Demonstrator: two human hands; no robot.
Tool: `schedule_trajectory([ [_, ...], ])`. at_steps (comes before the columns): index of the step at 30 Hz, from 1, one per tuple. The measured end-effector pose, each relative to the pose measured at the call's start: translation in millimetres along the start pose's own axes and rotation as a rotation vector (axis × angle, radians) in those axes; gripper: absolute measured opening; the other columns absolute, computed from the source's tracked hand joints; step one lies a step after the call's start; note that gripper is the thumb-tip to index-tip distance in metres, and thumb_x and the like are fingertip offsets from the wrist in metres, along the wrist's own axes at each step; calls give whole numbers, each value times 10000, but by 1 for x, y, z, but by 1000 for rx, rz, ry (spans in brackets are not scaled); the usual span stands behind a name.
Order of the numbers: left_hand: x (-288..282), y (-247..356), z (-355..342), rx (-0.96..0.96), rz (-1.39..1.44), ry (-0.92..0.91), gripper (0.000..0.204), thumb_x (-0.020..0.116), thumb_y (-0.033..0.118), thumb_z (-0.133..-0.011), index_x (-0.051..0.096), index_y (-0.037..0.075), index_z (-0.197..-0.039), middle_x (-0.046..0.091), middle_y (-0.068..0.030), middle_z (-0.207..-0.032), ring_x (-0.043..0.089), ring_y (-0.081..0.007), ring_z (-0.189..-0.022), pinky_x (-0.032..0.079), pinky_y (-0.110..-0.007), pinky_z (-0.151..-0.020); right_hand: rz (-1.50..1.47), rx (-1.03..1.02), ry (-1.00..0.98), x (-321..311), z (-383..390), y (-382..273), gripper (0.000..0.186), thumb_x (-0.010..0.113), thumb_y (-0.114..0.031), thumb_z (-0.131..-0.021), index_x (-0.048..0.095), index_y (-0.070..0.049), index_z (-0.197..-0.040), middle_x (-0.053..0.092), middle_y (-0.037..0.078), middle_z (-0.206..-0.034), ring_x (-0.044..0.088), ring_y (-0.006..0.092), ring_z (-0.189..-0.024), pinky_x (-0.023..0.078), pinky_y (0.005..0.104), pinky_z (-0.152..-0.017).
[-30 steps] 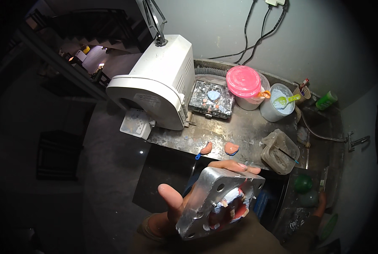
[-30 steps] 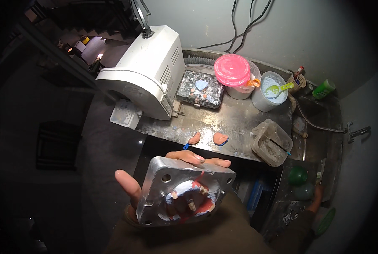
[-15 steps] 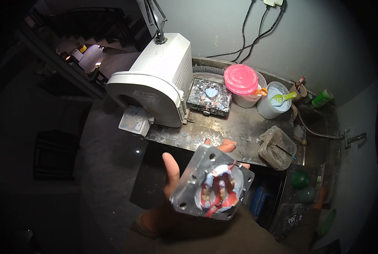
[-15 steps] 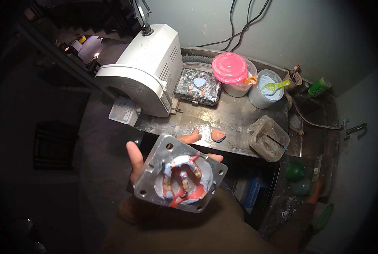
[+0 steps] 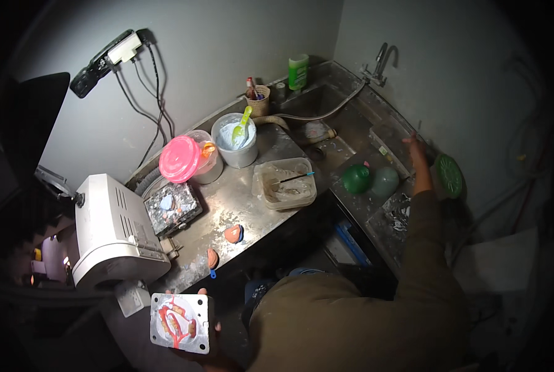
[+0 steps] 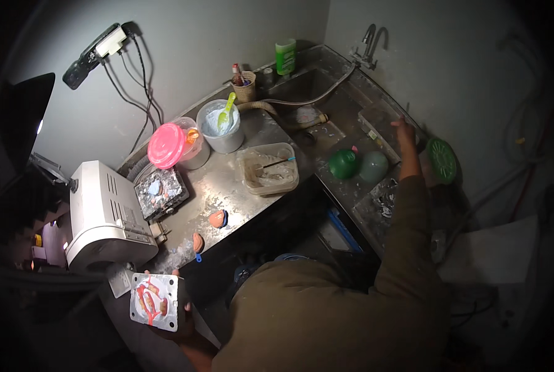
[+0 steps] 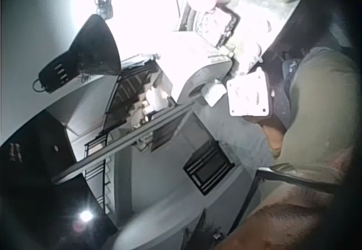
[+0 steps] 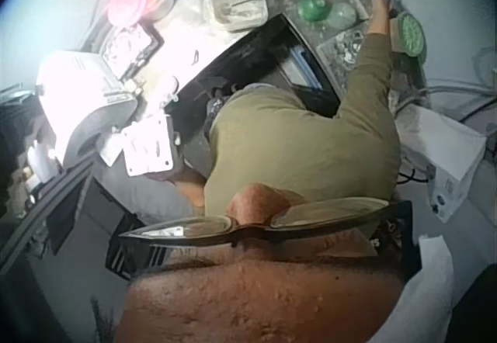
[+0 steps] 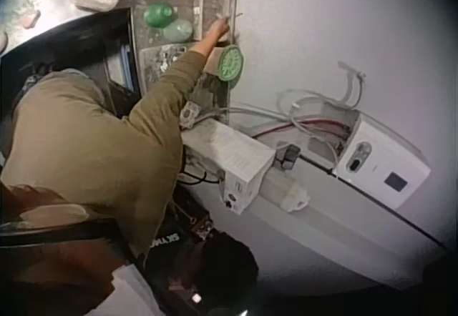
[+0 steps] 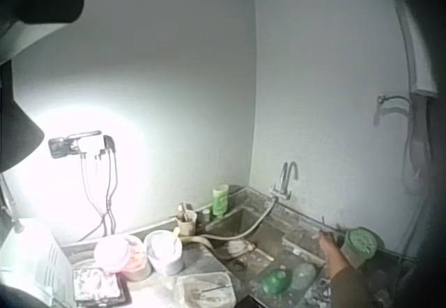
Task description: The person applies a white substance to the surfaces around teeth in a dental mold using a small tool, carefully spreading the material to fill the gaps.
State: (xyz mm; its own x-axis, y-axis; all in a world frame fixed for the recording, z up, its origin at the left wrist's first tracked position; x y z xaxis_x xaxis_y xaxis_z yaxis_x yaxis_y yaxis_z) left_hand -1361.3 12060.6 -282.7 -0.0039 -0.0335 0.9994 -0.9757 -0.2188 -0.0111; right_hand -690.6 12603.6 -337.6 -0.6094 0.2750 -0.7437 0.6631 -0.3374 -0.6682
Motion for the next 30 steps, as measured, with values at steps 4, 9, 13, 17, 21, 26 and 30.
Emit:
schedule_trajectory([
  [4,-3,-14,-12,-105,69,-118,662,193,664,-1047,144,371,-1639,232,-288,-1638,418,-568,-1368,436,-750,-899,523,-40,-14,-26,-38,74,744,379,-642,-1029,720,5,-1163,732,253,-993,706,365,-1000,528,498,-825],
  [9,48,-29,13,281,-287,123,737,239,662,-1033,96,289,-1652,332,-374,-1556,549,-604,-1213,503,-742,-729,365,54,-252,99,9,99,695,460,-570,-1022,690,82,-1093,719,298,-1021,719,424,-995,543,511,-815],
  [13,7,14,56,333,-10,154,725,228,643,-1031,148,266,-1645,366,-410,-1509,557,-624,-1181,525,-765,-703,952,-447,111,-53,-136,53,504,489,-413,-999,718,30,-1076,699,287,-1104,664,462,-1091,540,540,-887],
  [17,51,-2,39,232,-388,181,735,302,612,-1033,136,248,-1649,389,-365,-1523,422,-555,-1388,517,-689,-753,592,-68,71,-16,-65,105,459,495,-365,-998,707,40,-1033,706,279,-1069,671,469,-1059,527,560,-840],
  [21,60,11,60,237,-419,223,728,316,611,-1031,171,248,-1644,394,-369,-1518,445,-547,-1372,517,-664,-734,426,-232,256,-19,-15,-9,629,385,-482,-1059,709,56,-1064,687,325,-1093,652,494,-1075,508,564,-931],
  [26,73,-3,64,227,-370,153,742,337,636,-1016,192,262,-1640,401,-363,-1515,466,-545,-1348,512,-671,-739,418,-333,28,-59,2,-197,679,427,-542,-1036,669,82,-1148,661,349,-1163,631,488,-1144,504,530,-980],
  [30,96,-36,48,234,-252,99,757,340,670,-1001,206,281,-1636,396,-370,-1511,484,-564,-1315,505,-705,-760,392,-423,9,-116,27,-281,714,402,-573,-1045,671,83,-1131,664,346,-1159,643,470,-1139,503,520,-980],
])
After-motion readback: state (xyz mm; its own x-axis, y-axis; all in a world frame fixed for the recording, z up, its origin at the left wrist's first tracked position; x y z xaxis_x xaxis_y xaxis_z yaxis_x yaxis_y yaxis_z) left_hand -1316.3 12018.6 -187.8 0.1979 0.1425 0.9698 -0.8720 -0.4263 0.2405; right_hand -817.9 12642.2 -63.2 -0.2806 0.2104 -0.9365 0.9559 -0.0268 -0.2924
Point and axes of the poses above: each hand's wrist, its own z-axis away from the middle knuckle, its own x-axis out of the palm, y = z × x, the point moved 2 cm from there along -z, towards the middle knuckle
